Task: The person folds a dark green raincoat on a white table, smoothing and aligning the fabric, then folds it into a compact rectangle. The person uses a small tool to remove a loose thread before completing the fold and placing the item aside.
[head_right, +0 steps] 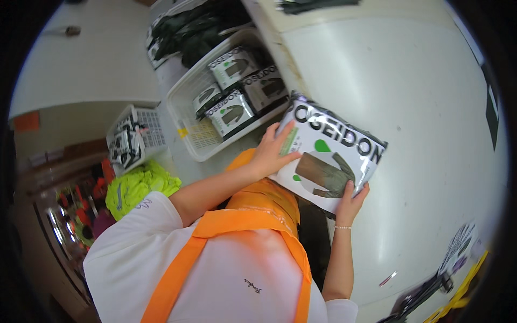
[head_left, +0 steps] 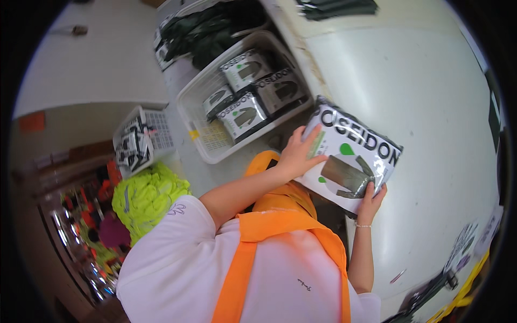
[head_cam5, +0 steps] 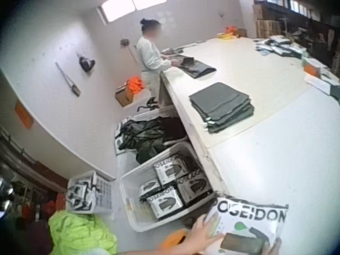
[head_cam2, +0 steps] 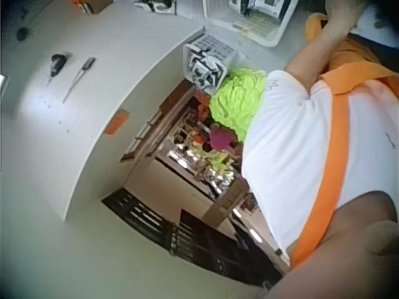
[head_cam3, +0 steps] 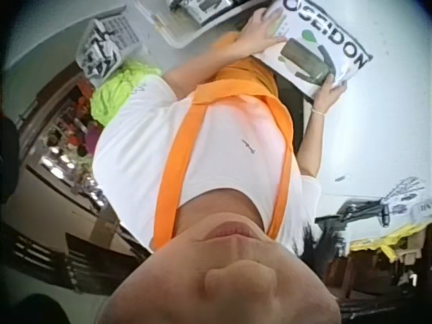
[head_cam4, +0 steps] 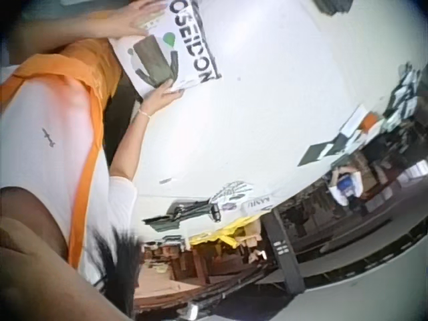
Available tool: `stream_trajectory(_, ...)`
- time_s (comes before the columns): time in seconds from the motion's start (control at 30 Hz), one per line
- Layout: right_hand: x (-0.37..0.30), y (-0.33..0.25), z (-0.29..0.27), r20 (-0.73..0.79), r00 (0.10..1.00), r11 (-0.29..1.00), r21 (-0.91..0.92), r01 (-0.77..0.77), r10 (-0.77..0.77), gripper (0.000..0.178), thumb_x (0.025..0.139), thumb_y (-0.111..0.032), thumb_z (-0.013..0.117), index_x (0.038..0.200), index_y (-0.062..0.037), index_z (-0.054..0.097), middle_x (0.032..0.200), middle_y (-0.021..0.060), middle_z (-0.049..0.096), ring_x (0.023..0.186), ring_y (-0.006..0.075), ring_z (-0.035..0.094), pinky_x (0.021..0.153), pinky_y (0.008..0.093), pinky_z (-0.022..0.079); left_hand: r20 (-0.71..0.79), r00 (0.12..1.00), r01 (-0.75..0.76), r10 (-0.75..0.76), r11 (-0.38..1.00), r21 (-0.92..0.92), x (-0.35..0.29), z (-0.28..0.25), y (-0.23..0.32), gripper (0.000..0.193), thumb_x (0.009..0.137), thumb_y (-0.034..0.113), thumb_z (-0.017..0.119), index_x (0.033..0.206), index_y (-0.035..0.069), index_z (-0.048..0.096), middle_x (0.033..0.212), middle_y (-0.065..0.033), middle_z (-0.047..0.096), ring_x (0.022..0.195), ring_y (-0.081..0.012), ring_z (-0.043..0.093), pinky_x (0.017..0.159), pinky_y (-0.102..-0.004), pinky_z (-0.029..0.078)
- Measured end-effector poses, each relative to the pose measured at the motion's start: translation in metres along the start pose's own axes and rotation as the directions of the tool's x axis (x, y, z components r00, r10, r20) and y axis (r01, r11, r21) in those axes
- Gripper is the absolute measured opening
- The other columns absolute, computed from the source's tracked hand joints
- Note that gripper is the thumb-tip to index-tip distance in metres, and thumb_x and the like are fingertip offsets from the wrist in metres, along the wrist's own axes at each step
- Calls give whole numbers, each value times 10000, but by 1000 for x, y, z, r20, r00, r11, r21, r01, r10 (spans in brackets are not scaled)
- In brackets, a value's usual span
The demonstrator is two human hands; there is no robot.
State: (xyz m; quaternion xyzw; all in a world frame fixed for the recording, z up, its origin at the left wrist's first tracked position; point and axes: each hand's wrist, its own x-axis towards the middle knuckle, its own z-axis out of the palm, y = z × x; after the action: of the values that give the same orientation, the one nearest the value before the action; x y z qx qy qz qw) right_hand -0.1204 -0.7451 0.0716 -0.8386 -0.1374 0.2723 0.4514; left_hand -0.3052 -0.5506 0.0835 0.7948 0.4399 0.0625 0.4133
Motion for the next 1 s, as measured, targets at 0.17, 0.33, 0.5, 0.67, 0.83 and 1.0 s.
stream_trajectory(0.17, -25, -61, 93, 385, 873, 926, -102, 364, -301, 642, 878, -274, 607, 1353, 55, 328, 1285, 235, 480, 1193, 325, 474, 1004, 364, 360, -380, 888, 199, -259, 961, -191, -89, -66, -81, 858, 727, 287, 755, 1443, 156, 300, 1317, -220, 378, 1198, -364, 433, 1018, -396, 358)
stream_trajectory(0.33, -44, -134, 302, 634, 691, 862, -74, 502, -348, 797, 860, -375, 605, 1387, 91, 230, 1340, 317, 398, 1251, 404, 410, 1030, 380, 345, -720, 652, 286, -238, 956, -57, -102, -190, -243, 814, 775, 265, 723, 1411, -3, 292, 1361, -244, 393, 1270, -342, 386, 1061, -397, 308)
stream_trajectory(0.5, -99, -145, 402, 905, 399, 716, -182, 674, -146, 776, 870, -386, 579, 1400, 51, 219, 1269, 326, 442, 1116, 428, 503, 951, 423, 427, -828, 425, 313, -365, 918, -244, -131, -292, -317, 670, 845, 225, 648, 1376, -37, 335, 1357, -235, 416, 1264, -321, 403, 1051, -394, 312)
stream_trajectory(0.67, -169, -75, 368, 953, 287, 761, -260, 594, 101, 552, 884, -333, 555, 1287, 31, 457, 1228, 249, 538, 1114, 376, 530, 958, 406, 420, -673, 628, 315, -391, 918, -240, -152, -243, -370, 577, 851, 185, 661, 1336, -6, 412, 1268, -157, 515, 1139, -236, 492, 975, -339, 375)
stream_trajectory(0.83, -209, -16, 295, 839, 471, 787, -476, 392, 272, 502, 880, -317, 554, 1269, -6, 492, 1176, 214, 585, 1102, 354, 547, 947, 406, 426, -311, 910, 170, -275, 930, -325, -128, -162, -294, 521, 866, 164, 633, 1322, 6, 438, 1261, -137, 530, 1132, -230, 501, 973, -338, 377)
stream_trajectory(1.0, -230, 63, 198, 439, 868, 922, -383, -52, 231, 378, 876, -303, 557, 1145, -40, 589, 1043, 187, 647, 992, 328, 608, 872, 397, 472, 12, 992, -116, 123, 960, -256, -123, -90, -201, 474, 866, 135, 602, 1294, -6, 457, 1236, -166, 530, 1113, -270, 513, 956, -361, 397)
